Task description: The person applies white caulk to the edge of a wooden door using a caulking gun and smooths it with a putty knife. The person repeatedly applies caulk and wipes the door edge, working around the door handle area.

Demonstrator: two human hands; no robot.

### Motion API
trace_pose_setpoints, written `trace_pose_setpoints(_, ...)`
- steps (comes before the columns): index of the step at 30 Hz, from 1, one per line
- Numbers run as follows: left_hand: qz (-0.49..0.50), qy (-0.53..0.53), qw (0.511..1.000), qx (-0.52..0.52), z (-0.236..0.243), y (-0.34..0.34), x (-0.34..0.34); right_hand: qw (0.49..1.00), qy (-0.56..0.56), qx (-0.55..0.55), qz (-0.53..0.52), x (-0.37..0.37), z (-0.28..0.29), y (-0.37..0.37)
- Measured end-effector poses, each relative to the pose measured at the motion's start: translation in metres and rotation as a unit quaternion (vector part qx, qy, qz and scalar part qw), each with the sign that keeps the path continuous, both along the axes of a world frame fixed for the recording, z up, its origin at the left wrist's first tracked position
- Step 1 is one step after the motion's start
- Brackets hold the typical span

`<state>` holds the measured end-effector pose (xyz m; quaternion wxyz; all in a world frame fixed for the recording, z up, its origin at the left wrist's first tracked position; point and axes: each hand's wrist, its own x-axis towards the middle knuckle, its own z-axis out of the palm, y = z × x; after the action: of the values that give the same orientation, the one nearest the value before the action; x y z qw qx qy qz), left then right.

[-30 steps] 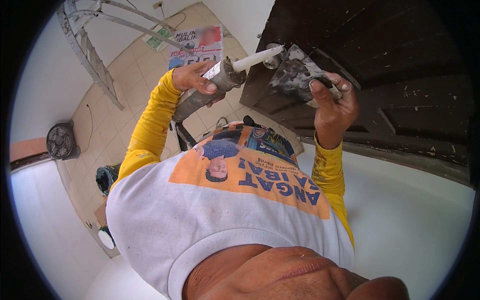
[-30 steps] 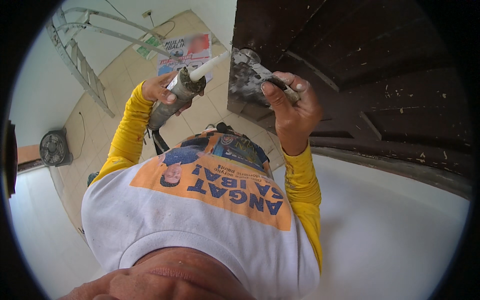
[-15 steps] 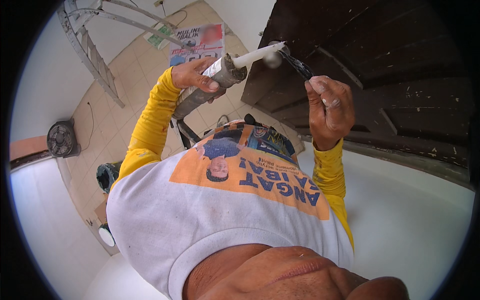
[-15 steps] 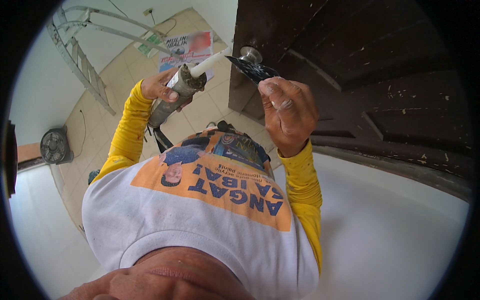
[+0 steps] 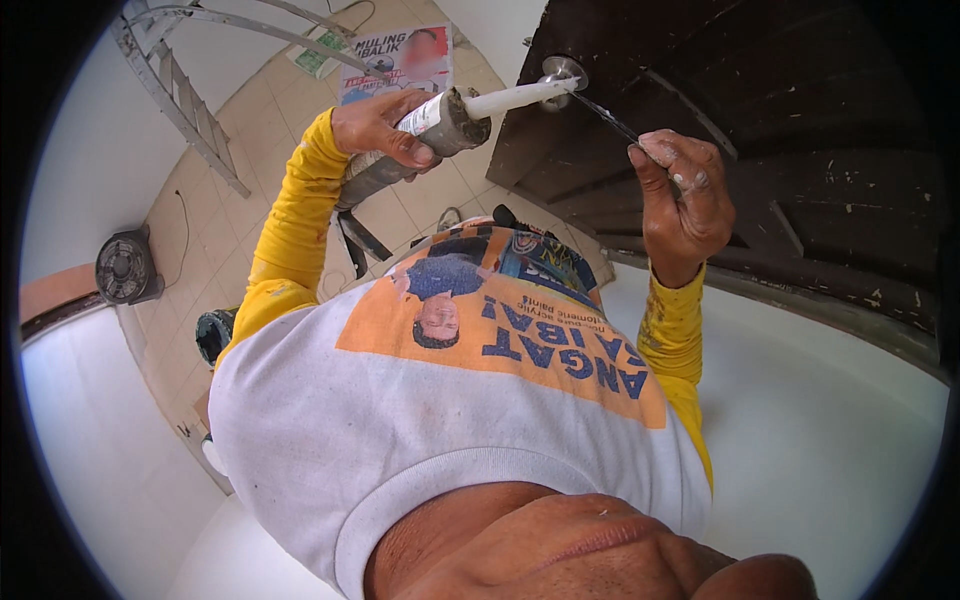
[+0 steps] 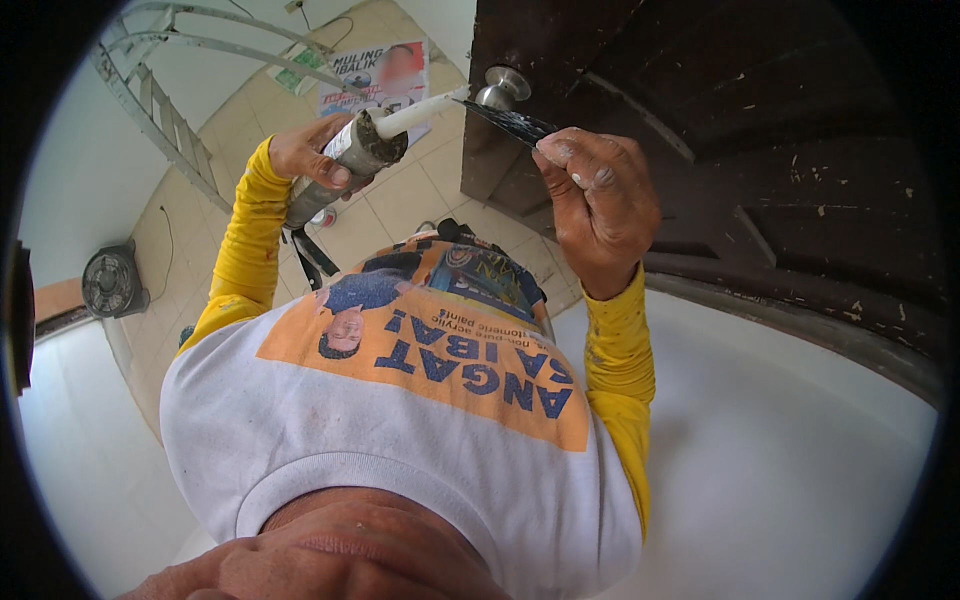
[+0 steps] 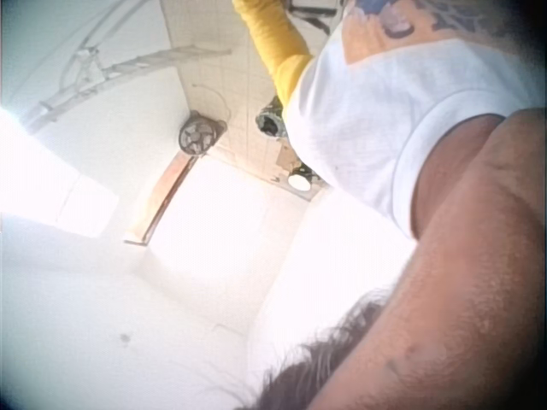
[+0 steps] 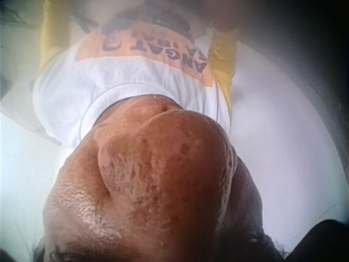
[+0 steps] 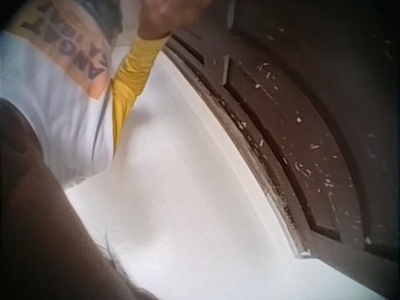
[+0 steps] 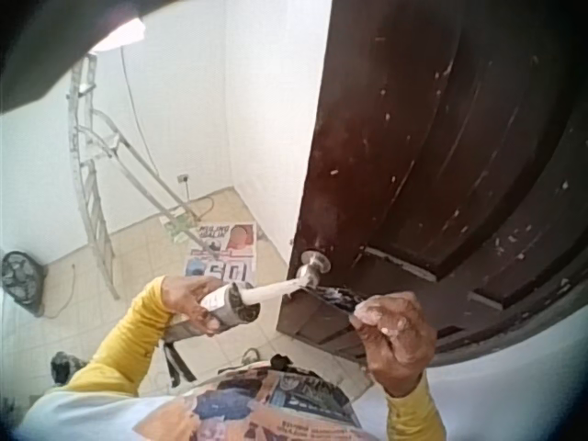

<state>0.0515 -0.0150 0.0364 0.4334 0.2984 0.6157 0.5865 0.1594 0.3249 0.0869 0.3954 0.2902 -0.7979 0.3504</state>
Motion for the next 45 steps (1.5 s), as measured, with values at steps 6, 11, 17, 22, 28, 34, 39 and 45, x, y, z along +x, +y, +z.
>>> trace_pose_setpoints(6, -0.001, 0.015, 1.0, -0.022, 0.004, -0.001, 0.001, 1.0, -0.014, -0.004, 0.004, -0.001, -0.002, 0.004)
trace_pose_setpoints(11, 0.001, 0.025, 0.999, -0.043, 0.01, -0.002, 0.002, 1.0, -0.013, -0.005, -0.001, -0.003, -0.005, 0.007)
trace_pose_setpoints(17, -0.022, 0.035, 0.995, -0.088, 0.013, -0.003, -0.002, 1.0, -0.013, 0.007, -0.003, -0.002, -0.005, 0.008)
trace_pose_setpoints(22, -0.022, 0.047, 0.995, -0.086, 0.008, -0.004, -0.001, 0.998, 0.021, 0.029, -0.054, -0.003, -0.003, 0.009)
trace_pose_setpoints(28, 0.01, 0.02, 0.995, -0.095, 0.007, -0.007, 0.0, 0.953, -0.19, -0.181, -0.152, -0.002, -0.016, 0.037)
trace_pose_setpoints(34, -0.022, -0.032, 0.998, -0.052, -0.012, -0.011, -0.011, 0.807, -0.333, -0.484, -0.056, -0.025, -0.047, 0.066)
trace_pose_setpoints(39, -0.01, -0.04, 0.997, -0.066, -0.018, -0.011, -0.016, 0.766, -0.364, -0.528, -0.027, -0.034, -0.064, 0.071)
trace_pose_setpoints(45, -0.02, -0.078, 0.996, -0.036, -0.024, -0.007, -0.017, 0.758, -0.383, -0.527, -0.032, -0.032, -0.059, 0.07)
